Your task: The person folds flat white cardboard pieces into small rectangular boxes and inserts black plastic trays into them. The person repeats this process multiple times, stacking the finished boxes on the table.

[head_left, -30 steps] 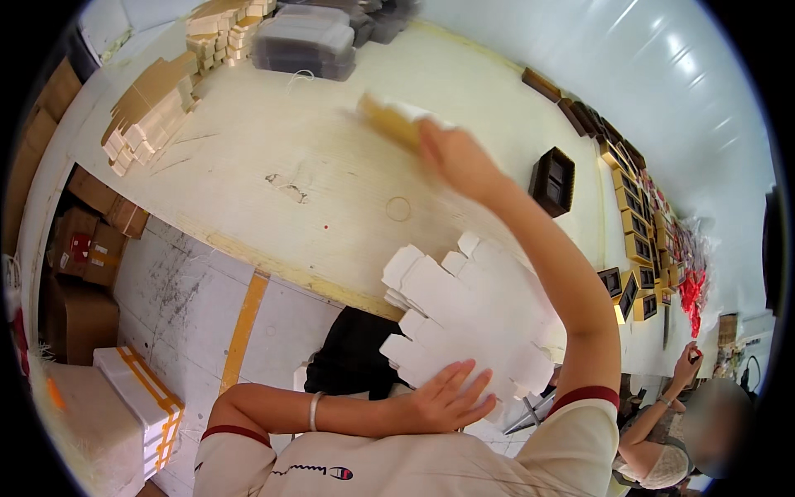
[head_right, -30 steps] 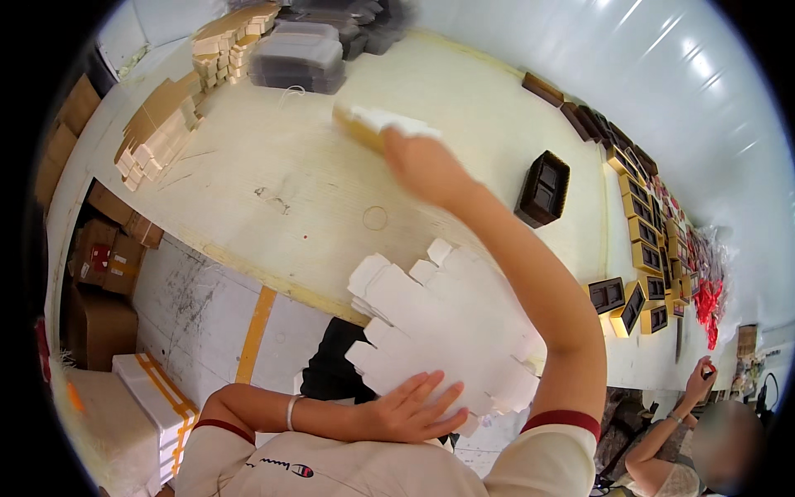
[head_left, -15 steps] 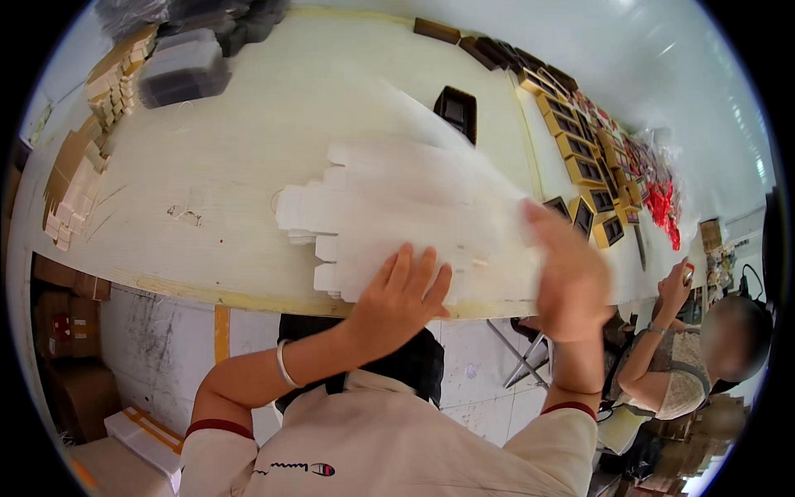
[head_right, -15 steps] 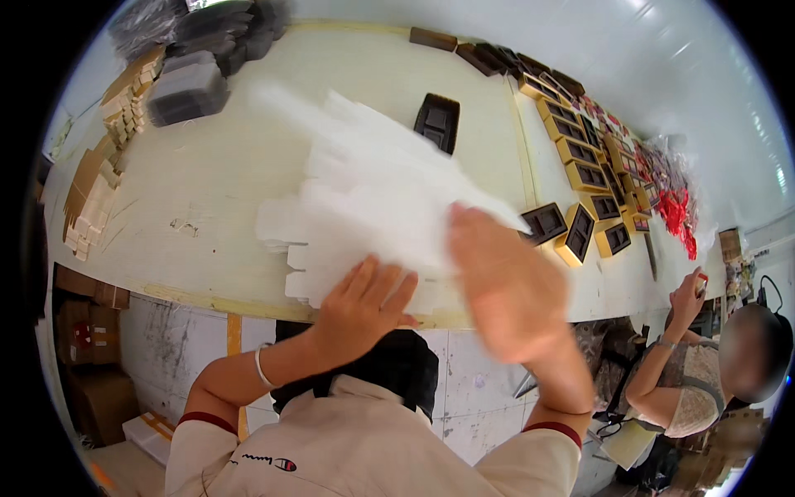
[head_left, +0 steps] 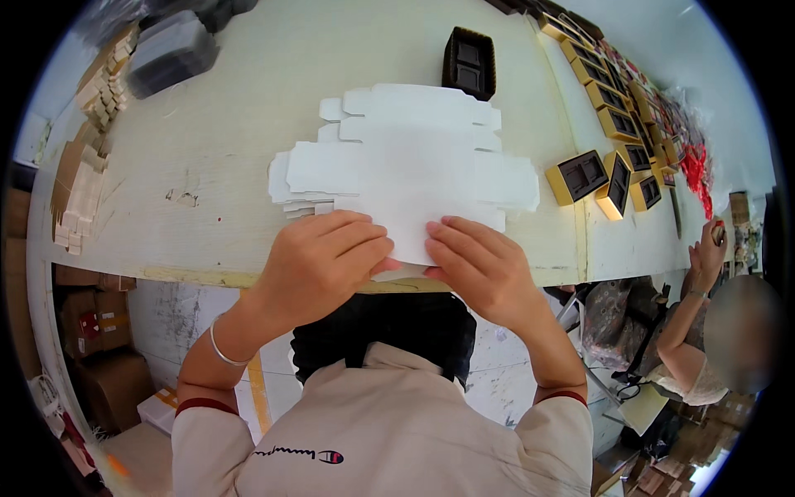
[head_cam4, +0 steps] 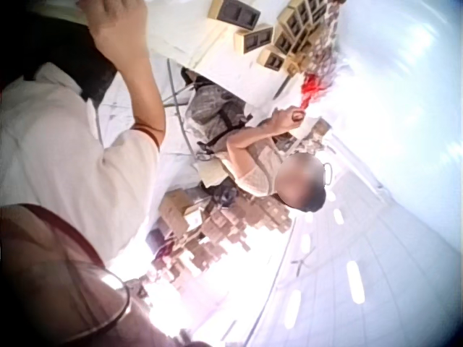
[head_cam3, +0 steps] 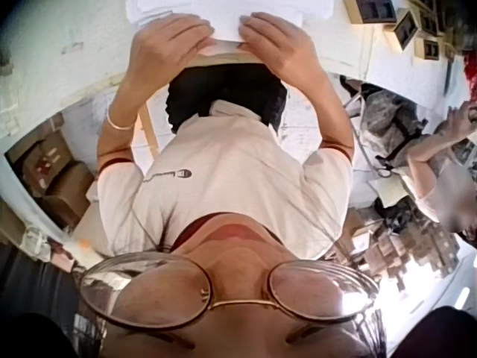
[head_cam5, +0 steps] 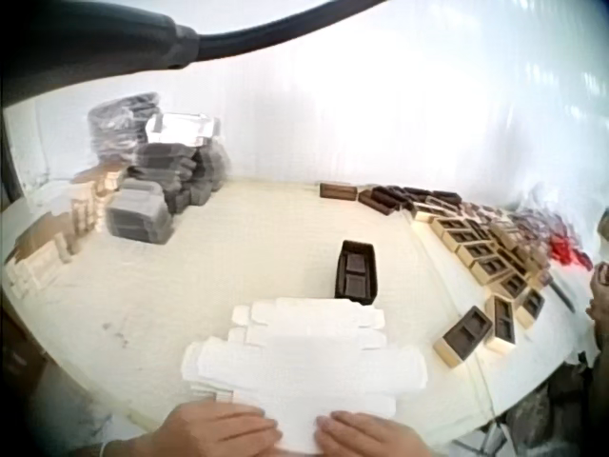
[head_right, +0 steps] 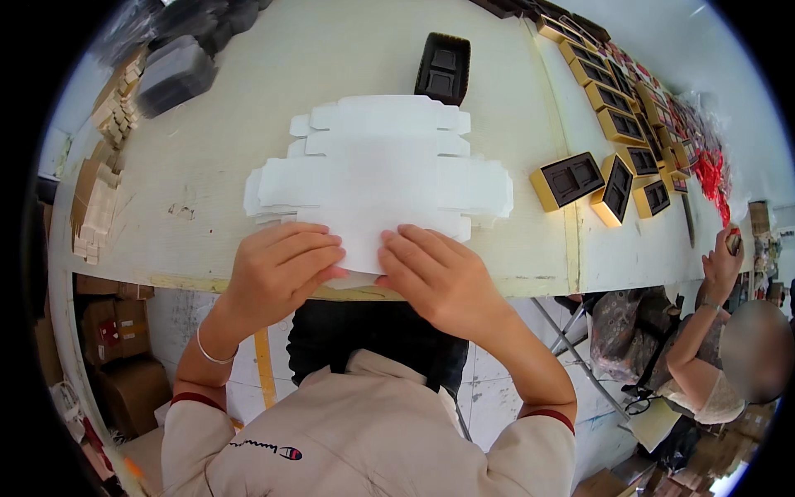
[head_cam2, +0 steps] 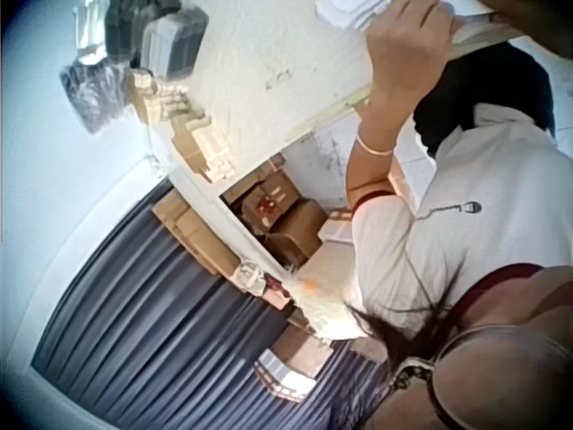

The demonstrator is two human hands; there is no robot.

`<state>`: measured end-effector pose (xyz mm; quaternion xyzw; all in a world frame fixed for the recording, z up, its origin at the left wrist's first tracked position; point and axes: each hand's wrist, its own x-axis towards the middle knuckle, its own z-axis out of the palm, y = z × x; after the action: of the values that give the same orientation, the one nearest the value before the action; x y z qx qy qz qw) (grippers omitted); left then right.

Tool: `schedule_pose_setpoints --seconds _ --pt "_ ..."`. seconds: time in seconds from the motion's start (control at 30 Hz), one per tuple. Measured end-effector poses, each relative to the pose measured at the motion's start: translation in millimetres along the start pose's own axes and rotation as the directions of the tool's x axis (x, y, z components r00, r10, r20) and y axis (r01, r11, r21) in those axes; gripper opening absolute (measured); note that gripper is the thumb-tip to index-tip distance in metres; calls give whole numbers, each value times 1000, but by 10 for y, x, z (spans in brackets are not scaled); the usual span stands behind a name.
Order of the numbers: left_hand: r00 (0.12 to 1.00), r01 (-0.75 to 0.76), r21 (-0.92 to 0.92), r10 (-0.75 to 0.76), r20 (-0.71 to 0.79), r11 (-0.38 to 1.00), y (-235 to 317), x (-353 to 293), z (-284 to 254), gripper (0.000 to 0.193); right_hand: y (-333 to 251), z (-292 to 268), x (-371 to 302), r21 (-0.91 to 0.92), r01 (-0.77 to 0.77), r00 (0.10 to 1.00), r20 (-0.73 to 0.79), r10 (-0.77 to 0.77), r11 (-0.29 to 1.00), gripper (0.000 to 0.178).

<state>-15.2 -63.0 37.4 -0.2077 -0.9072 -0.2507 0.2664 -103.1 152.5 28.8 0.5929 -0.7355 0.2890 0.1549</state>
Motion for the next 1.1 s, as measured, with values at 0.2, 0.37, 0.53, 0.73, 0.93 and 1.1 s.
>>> schedule_pose_setpoints --seconds 0.2,0.37,0.53,0.73,0.93,1.1 --pt "949 306 -206 -281 143 929 18 -22 -78 11 37 -184 -107 160 -281 959 16 282 946 20" --pt "954 298 72 -300 10 952 65 17 89 13 -23 -82 32 308 -612 782 96 616 729 18" --pt "992 129 144 -130 -6 981 128 -30 65 25 -26 -102 -80 52 -317 947 69 313 947 32" --pt "994 108 -3 -108 3 994 61 -66 73 42 -43 -146 -65 62 -279 957 99 272 958 45" --pt "996 85 66 -86 3 994 124 -37 78 38 -43 -159 4 -3 -203 976 76 203 979 42" --pt "1000 16 121 -16 3 993 177 -95 111 31 -117 -139 -56 -108 -68 994 76 76 992 31"
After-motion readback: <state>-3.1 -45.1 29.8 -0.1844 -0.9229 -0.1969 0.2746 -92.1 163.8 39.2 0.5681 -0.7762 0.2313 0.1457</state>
